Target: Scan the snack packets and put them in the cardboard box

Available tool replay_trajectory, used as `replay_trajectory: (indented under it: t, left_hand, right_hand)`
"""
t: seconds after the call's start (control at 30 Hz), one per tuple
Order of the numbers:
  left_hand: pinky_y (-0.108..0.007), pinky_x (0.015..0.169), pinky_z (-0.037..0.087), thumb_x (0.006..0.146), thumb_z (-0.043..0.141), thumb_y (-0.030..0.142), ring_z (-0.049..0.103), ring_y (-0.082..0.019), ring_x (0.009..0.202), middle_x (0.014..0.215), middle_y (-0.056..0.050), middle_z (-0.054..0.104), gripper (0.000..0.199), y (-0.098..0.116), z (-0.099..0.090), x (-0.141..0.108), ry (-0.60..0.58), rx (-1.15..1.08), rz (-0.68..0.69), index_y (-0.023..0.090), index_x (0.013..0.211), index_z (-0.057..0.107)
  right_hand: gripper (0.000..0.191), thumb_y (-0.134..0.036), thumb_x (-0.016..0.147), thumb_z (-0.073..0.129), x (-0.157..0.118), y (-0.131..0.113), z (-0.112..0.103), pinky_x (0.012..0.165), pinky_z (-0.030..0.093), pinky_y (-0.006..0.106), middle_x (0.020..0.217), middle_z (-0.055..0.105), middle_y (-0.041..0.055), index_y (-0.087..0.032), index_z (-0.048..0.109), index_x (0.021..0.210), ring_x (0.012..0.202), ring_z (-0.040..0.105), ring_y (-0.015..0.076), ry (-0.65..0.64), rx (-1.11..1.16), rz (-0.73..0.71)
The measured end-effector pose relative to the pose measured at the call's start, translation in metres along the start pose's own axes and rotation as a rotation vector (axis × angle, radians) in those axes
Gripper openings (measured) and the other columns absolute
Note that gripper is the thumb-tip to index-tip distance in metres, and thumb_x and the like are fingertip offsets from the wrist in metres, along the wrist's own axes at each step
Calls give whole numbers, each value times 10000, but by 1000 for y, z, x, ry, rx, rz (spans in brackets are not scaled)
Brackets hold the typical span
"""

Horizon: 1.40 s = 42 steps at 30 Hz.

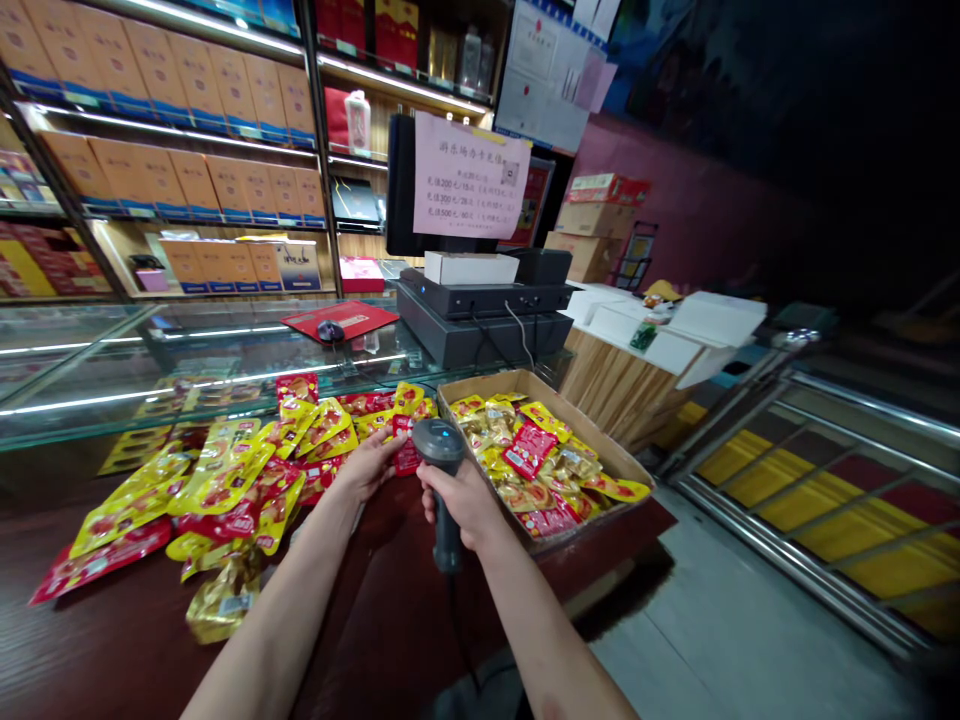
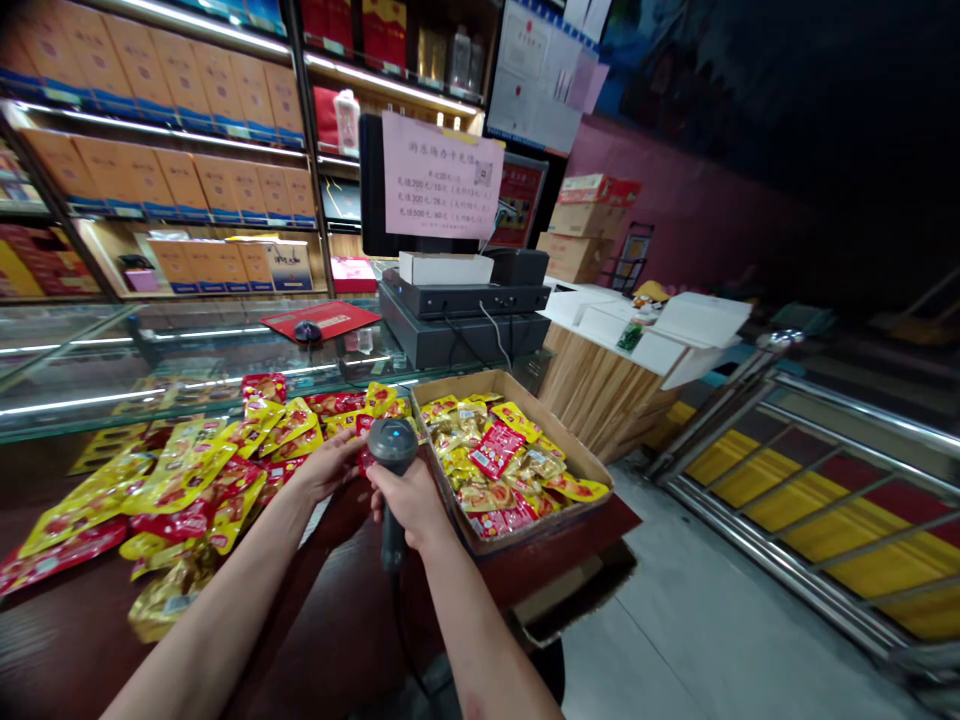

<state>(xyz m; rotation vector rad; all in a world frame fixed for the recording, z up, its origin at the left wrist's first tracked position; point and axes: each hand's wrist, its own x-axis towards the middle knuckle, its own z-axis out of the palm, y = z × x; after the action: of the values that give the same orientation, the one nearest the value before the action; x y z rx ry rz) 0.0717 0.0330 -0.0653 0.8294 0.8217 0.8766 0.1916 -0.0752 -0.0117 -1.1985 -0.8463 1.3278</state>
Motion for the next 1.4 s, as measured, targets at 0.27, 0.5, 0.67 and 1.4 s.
replay_trajectory:
  t: [0.27,0.5,0.67,1.4]
  left_hand:
    - [-174,504,486,665,694,159,594,-84,539,705,-8,662,215,1,2,-1,-120,16,35,151,864,612]
    - [-148,436,452,710,717,234,552,-58,450,636,26,622,213,5,4,-3,-57,16,-23,173,864,585]
    - [-238,577,528,801,631,321,632,-130,605,731,-46,662,191,22,22,-22,-145,-87,-59,148,879,618]
    - [-354,788,500,855,490,461,616,-249,993,1103,-171,625,419,76,86,16,-141,40,-197,121,1082,582]
  right_hand:
    - [194,-312,635,663,-1,0,0,329,367,218,495,504,-47,-160,544,647,378,448,91,19,18,2]
    - [277,-228,584,709,5,-1,-6,713,500,279,810,693,16,-174,651,849,794,635,175,137,-20,-193]
    - [324,-235,594,717,9,-13,-15,855,462,321,889,710,13,-188,664,910,894,632,193,131,62,-133]
    - [241,-264,563,731,10,-91,-74,520,390,213,620,613,-19,-153,669,767,541,518,92,220,200,-109]
